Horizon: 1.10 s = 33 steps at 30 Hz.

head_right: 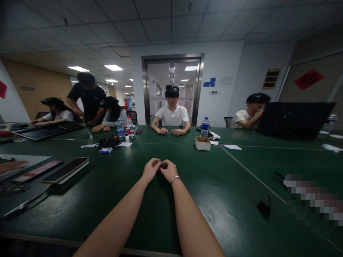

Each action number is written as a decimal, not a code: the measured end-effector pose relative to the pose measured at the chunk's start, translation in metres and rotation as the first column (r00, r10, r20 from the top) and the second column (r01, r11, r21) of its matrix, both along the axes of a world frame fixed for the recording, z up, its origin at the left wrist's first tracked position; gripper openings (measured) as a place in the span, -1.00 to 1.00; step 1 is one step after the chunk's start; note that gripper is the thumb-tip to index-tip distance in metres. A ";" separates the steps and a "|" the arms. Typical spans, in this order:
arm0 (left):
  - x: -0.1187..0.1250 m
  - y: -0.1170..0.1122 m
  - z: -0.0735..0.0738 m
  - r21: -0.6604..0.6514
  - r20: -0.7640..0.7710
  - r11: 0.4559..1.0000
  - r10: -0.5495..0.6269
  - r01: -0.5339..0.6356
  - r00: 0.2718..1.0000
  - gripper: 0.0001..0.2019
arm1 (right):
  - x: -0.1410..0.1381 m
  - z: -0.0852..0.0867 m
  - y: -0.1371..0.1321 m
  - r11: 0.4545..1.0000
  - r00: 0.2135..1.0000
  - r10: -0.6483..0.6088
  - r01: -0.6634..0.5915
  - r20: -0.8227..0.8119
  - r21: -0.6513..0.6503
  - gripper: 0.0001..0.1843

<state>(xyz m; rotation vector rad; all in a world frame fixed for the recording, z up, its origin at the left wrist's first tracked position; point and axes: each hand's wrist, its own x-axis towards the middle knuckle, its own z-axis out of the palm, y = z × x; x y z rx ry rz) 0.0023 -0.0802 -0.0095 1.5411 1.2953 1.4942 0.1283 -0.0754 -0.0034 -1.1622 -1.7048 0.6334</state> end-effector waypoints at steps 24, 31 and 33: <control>0.001 0.063 -0.002 -0.072 0.157 0.990 -0.110 0.122 0.981 -0.68 | 0.005 -0.006 0.057 0.994 0.999 -0.025 0.021 -0.039 -0.105 -0.82; -0.003 0.056 -0.003 -0.077 0.117 0.995 -0.059 0.068 0.991 -0.66 | 0.004 -0.007 0.051 0.996 0.995 -0.085 0.084 0.049 0.022 -0.83; -0.003 0.055 -0.003 -0.083 0.071 0.997 0.003 0.003 0.997 -0.65 | 0.003 -0.005 0.049 0.994 0.992 -0.103 0.100 0.067 0.052 -0.82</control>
